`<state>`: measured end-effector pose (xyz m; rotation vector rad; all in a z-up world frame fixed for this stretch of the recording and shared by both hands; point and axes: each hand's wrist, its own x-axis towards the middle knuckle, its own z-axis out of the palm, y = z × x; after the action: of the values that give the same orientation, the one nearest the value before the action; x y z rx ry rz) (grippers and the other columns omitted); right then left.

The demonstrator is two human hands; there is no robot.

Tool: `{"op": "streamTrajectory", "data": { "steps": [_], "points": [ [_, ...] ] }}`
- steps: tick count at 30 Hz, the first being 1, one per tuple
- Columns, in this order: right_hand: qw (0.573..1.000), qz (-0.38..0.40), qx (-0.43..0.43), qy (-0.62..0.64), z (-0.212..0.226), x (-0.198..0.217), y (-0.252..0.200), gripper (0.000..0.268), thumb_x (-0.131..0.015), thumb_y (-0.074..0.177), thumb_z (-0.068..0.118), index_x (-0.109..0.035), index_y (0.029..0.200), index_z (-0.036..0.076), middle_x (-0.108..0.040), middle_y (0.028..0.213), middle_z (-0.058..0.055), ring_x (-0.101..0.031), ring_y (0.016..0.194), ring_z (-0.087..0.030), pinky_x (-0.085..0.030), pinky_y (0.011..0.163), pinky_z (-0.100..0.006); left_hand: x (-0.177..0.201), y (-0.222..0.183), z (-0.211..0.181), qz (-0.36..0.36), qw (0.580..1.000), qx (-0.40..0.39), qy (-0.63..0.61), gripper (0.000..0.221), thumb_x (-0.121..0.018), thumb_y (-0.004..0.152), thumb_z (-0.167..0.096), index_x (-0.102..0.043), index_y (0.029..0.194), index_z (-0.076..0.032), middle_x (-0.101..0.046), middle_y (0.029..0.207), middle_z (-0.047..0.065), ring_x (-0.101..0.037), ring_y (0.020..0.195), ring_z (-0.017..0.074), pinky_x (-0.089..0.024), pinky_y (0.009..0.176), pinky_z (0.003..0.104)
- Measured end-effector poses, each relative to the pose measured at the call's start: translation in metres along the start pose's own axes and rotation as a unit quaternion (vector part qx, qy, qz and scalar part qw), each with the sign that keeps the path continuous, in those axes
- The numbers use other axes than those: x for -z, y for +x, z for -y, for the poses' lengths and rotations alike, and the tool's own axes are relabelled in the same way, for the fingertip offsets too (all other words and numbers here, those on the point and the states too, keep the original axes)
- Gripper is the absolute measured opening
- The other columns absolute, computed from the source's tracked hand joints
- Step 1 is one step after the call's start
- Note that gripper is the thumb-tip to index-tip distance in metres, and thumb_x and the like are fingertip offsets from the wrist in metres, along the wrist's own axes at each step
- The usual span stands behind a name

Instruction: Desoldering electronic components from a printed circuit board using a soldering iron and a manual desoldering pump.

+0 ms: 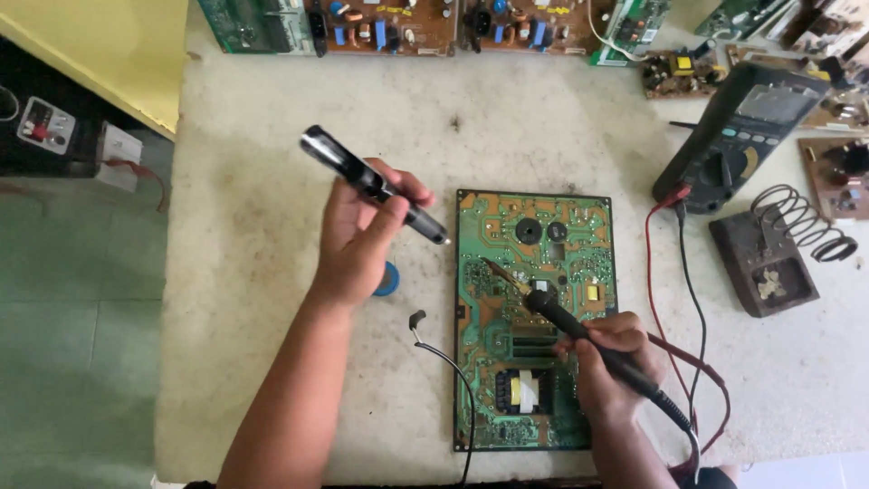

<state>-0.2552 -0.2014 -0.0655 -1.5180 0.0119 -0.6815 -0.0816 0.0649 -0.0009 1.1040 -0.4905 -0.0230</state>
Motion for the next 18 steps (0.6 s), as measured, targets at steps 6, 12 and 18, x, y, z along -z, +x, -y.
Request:
{"op": "streamTrajectory", "data": {
  "steps": [6, 12, 18],
  "points": [
    [0.999, 0.032, -0.002, -0.033, -0.003, -0.007, 0.002, 0.018, -0.063, 0.089, -0.009, -0.055, 0.091, 0.007, -0.057, 0.089, -0.012, -0.073, 0.061, -0.025, -0.067, 0.06, -0.031, -0.003, 0.006, 0.016, 0.036, 0.998, 0.034, 0.026, 0.023, -0.053, 0.11, -0.024, -0.047, 0.129, -0.012, -0.063, 0.108, 0.009, -0.064, 0.105, 0.0217, -0.054, 0.101, 0.04],
    [0.998, 0.027, -0.024, -0.044, -0.005, -0.005, -0.002, 0.018, -0.065, 0.089, -0.008, -0.052, 0.088, 0.005, -0.056, 0.094, -0.016, -0.074, 0.062, -0.029, -0.068, 0.061, -0.034, -0.005, 0.002, 0.025, 0.06, 0.997, 0.041, 0.016, 0.018, -0.052, 0.112, -0.023, -0.045, 0.127, -0.016, -0.062, 0.111, 0.007, -0.063, 0.108, 0.0194, -0.051, 0.102, 0.037],
    [0.998, 0.022, -0.048, -0.046, -0.009, -0.001, -0.004, 0.018, -0.064, 0.089, -0.008, -0.053, 0.091, 0.005, -0.055, 0.099, -0.017, -0.072, 0.061, -0.029, -0.069, 0.062, -0.034, -0.008, 0.001, 0.033, 0.063, 0.997, 0.052, 0.011, 0.018, -0.051, 0.111, -0.022, -0.044, 0.126, -0.015, -0.061, 0.111, 0.007, -0.061, 0.108, 0.0206, -0.052, 0.102, 0.039]
  ]
}}
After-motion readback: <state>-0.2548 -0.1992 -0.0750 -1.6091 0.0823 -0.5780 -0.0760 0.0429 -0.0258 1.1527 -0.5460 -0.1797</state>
